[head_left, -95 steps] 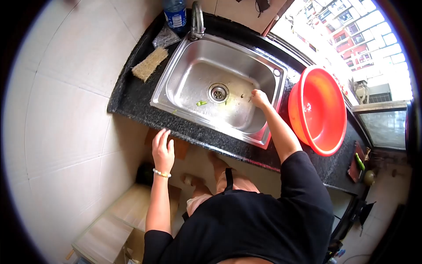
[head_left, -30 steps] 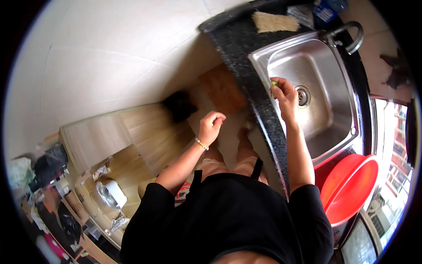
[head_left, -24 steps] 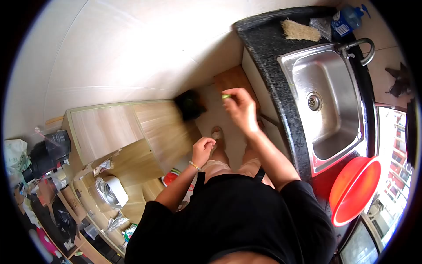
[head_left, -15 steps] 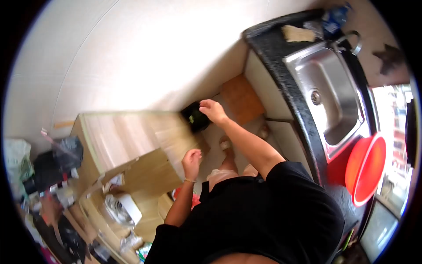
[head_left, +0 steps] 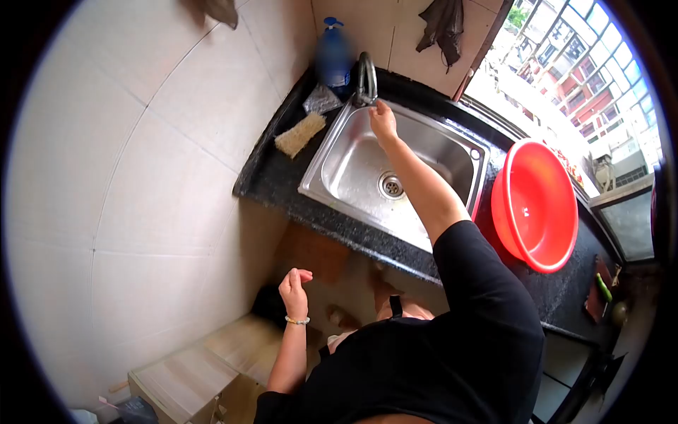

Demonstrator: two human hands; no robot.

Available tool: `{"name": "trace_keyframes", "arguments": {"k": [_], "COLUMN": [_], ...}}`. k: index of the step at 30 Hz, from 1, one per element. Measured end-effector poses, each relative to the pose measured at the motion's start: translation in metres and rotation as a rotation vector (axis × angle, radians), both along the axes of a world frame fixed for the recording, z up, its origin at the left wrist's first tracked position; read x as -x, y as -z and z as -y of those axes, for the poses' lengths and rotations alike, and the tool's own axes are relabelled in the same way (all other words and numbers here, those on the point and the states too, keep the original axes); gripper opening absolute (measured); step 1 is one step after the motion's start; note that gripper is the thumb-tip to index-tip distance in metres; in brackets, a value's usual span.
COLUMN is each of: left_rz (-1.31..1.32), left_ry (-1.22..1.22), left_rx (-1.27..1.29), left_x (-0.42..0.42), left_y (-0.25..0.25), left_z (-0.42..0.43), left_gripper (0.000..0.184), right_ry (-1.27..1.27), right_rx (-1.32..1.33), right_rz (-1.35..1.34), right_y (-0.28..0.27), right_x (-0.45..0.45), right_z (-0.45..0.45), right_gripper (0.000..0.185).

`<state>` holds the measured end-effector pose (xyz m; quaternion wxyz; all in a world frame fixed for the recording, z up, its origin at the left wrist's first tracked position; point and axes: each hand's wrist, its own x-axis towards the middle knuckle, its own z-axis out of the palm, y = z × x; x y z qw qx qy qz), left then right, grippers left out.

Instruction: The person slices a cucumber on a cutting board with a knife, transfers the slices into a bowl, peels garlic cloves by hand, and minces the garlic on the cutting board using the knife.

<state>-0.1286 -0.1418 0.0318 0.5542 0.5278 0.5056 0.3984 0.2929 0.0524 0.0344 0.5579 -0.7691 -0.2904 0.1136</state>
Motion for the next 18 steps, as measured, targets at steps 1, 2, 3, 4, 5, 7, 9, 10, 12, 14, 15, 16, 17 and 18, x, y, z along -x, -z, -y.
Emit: {"name": "trace_keyframes", "arguments": {"k": [1, 2, 3, 4, 5, 7, 9, 10, 12, 14, 15, 16, 17, 18], "left_rz": [0.014, 0.016, 0.012, 0.034, 0.058, 0.137, 0.165, 0.183, 0.241, 0.333, 0.369, 0.406, 0.417, 0.537], "left_ry": [0.033, 0.103, 0.176, 0.216, 0.256, 0.28, 0.294, 0.297, 0.309, 0.335, 0.312, 0.286, 0.305, 0.358], "left_rx": [-0.001, -0.021, -0.041, -0.063, -0.078, -0.046, 0.003, -0.006, -0.018, -0.033, 0.019, 0.071, 0.142, 0.365], "left_x": [-0.034, -0.066, -0.095, -0.124, -0.152, -0.197, -0.233, -0.251, -0.285, -0.316, -0.333, -0.35, -0.356, -0.357], "left_y": [-0.013, -0.019, -0.024, -0.031, -0.037, -0.039, -0.04, -0.036, -0.035, -0.021, -0.022, -0.022, -0.019, -0.044], "left_z": [-0.014, -0.028, -0.042, -0.055, -0.066, -0.088, -0.11, -0.12, -0.139, -0.16, -0.167, -0.174, -0.189, -0.194], "left_gripper": [0.037, 0.035, 0.035, 0.032, 0.03, 0.026, 0.025, 0.027, 0.034, 0.045, 0.051, 0.058, 0.063, 0.062], "right_ry": [-0.011, -0.035, -0.067, -0.123, -0.18, -0.244, -0.259, -0.252, -0.229, -0.212, -0.177, -0.18, -0.181, -0.117], "right_rx": [0.076, 0.056, 0.033, 0.05, 0.073, 0.003, -0.013, -0.037, -0.05, -0.013, 0.006, -0.019, -0.044, -0.07], "right_rz": [0.083, 0.072, 0.195, 0.194, 0.194, 0.248, 0.252, 0.197, 0.129, -0.096, -0.228, -0.37, -0.512, -0.341], "right_y": [0.003, 0.008, 0.017, 0.017, 0.018, 0.024, 0.024, 0.018, 0.015, 0.001, -0.008, -0.015, -0.02, -0.012], "right_x": [-0.022, -0.037, -0.05, -0.054, -0.051, -0.044, -0.028, -0.022, -0.013, -0.007, -0.004, 0.0, 0.008, 0.024], "right_z": [-0.013, -0.028, -0.039, -0.042, -0.04, -0.028, -0.011, -0.003, 0.0, 0.002, 0.004, 0.007, 0.012, 0.011], "right_gripper": [0.049, 0.053, 0.05, 0.048, 0.047, 0.043, 0.041, 0.041, 0.039, 0.041, 0.043, 0.045, 0.046, 0.045]}}
